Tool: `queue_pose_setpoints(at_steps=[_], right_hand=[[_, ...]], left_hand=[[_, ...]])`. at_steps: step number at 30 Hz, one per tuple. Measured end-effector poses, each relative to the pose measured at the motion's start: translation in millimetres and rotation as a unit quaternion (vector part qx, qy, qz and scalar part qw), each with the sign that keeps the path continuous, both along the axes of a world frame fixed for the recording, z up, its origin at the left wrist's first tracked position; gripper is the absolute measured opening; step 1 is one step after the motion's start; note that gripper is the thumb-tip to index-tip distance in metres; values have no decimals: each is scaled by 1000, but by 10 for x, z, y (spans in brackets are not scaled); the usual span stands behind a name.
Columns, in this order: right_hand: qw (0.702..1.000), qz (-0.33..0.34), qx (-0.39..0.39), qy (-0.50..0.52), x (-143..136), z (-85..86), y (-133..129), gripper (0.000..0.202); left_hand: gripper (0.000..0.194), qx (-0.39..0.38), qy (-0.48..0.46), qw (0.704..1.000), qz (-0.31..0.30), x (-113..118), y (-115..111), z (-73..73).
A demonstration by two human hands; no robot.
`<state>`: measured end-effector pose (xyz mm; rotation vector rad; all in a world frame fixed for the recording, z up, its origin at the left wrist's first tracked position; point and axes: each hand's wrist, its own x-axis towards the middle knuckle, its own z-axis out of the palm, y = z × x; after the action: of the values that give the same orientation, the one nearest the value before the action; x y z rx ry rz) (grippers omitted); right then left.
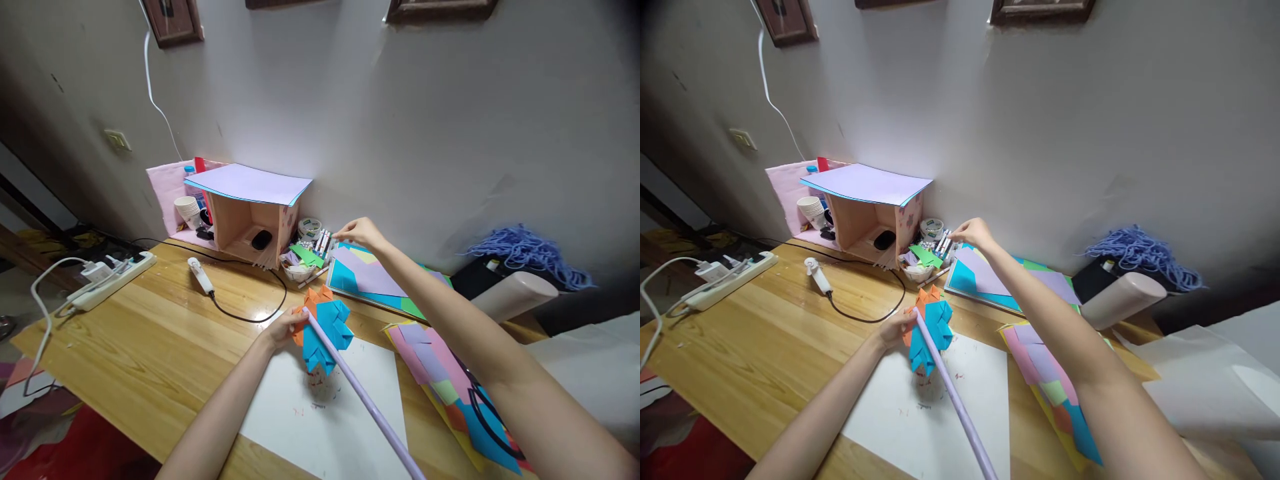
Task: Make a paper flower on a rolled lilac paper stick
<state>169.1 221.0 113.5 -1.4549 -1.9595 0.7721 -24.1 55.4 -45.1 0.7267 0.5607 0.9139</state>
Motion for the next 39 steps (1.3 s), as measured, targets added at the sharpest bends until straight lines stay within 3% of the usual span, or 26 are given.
queue_pose_setpoints(at_steps=[2,4,12,20,24,35,39], right_hand=[[998,-59,33,-4,76,1,93,28],[997,-75,36,-8,76,-35,147,31],[996,36,38,-70,-356,-270,-10,17],[989,93,50,-101,-620,-336,-74,36],[985,129,40,-105,-655,-356,-44,29],[994,96,43,-29,-578,-365,-95,24],[992,118,34,4,-546,-376,-96,26]], left_hand=[[26,9,21,1000,-16,3,-17,-4],[27,5,35,999,-29,6,-35,-6],[28,-9,43,999,-7,20,-36,16],[27,-18,22,1000,4,38,-48,72],[26,-25,18,1000,6,43,-40,67],[24,-37,30,999,14,43,-40,59],[25,-35,34,999,14,43,-35,46]])
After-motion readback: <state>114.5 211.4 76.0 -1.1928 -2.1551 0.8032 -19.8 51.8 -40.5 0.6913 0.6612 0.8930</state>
